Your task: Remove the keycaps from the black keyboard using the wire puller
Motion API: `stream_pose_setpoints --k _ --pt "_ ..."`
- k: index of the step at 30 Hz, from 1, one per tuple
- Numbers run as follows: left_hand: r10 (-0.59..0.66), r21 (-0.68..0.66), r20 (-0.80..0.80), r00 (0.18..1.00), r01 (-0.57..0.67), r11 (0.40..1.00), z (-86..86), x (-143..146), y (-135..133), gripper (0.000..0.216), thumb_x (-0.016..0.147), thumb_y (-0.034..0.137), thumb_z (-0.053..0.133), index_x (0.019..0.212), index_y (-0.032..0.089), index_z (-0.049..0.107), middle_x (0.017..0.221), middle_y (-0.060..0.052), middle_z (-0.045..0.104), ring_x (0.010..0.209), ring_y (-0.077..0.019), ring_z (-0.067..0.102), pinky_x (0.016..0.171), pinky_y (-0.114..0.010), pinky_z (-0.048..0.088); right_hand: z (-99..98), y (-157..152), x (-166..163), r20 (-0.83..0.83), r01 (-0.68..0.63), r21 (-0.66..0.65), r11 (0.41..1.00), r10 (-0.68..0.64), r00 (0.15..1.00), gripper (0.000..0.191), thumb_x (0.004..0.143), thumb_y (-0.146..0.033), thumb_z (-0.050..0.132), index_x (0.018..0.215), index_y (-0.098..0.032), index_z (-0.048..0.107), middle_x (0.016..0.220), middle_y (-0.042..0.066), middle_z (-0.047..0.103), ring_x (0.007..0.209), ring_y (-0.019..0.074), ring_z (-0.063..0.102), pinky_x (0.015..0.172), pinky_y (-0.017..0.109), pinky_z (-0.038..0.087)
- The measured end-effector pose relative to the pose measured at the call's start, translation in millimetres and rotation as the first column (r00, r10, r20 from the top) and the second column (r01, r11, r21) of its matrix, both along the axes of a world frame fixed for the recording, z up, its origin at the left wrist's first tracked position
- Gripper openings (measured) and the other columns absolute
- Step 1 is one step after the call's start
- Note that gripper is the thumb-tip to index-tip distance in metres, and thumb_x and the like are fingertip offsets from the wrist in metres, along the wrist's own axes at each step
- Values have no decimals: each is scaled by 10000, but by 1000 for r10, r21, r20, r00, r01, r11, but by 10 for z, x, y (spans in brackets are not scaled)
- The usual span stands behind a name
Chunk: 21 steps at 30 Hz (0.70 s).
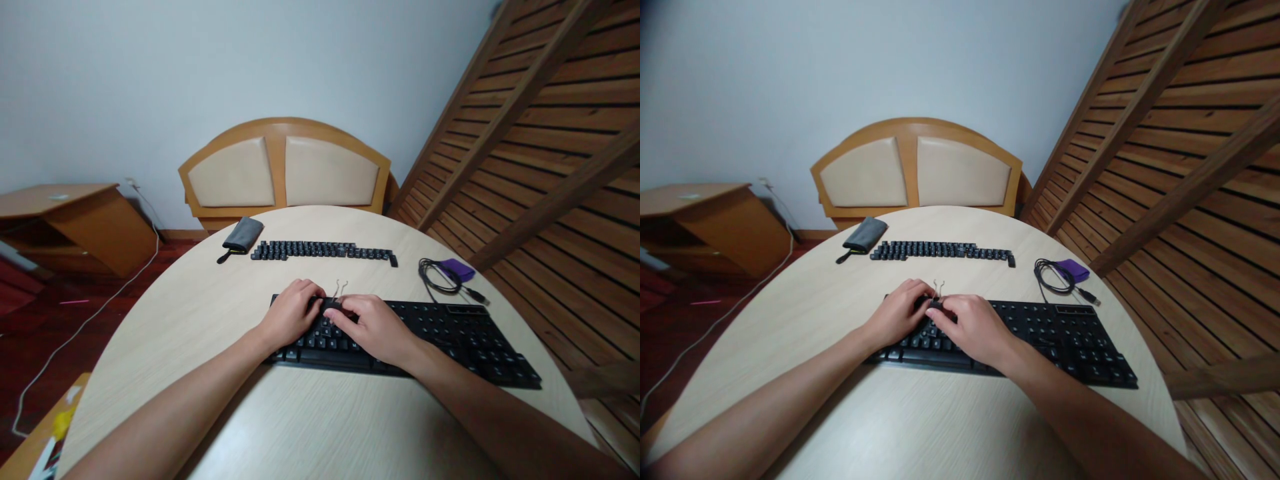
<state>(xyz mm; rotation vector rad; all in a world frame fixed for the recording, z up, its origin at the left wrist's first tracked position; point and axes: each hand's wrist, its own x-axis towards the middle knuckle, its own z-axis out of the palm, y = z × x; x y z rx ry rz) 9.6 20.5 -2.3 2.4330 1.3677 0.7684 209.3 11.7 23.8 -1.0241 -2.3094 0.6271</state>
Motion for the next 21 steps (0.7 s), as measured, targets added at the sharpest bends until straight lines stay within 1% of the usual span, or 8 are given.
stream_pose_setpoints --k 3,6,10,15,18,21 --pt "-2 2 -6 1000 2 1000 -7 -3 3 100 925 145 521 963 184 605 970 -70 652 949 -243 581 870 -397 492 -19 0 -7 19 -10 16 1000 9 1000 395 977 -364 508 634 -176 563 642 11 598 601 137 536 593 267 352" --pt "-6 11 -7 1000 7 1000 -32 -12 11 104 929 148 514 966 186 603 976 -69 654 953 -242 580 875 -392 491 -48 -7 -11 44 -59 54 997 57 997 356 984 -345 505 691 -172 608 719 34 657 682 159 605 661 269 411" --pt "-7 19 -12 1000 7 1000 -45 -14 16 114 924 143 519 977 189 609 981 -68 658 951 -239 584 870 -383 491 -90 -21 -13 89 -104 152 983 91 992 309 982 -325 515 759 -165 658 788 58 702 771 184 656 742 285 459" --pt "-2 9 -20 1000 2 1000 -17 -5 7 121 909 127 529 965 189 616 958 -66 664 934 -241 586 863 -385 490 -140 -35 -18 126 -144 291 946 112 986 312 978 -308 516 753 -162 675 780 60 720 765 194 673 764 305 481" --pt "-6 11 -21 1000 6 1000 -13 -1 5 119 917 131 520 969 186 612 962 -67 663 937 -240 584 866 -386 489 -155 -33 -16 135 -119 300 946 81 987 298 979 -320 515 796 -157 685 815 70 733 793 203 686 767 306 484" --pt "-8 15 -18 1000 8 1000 -24 -1 8 112 929 146 515 970 186 611 970 -69 657 941 -238 583 872 -389 489 -140 -15 -8 176 -44 265 963 -3 984 307 977 -338 510 783 -161 670 778 74 726 731 209 684 687 305 468"
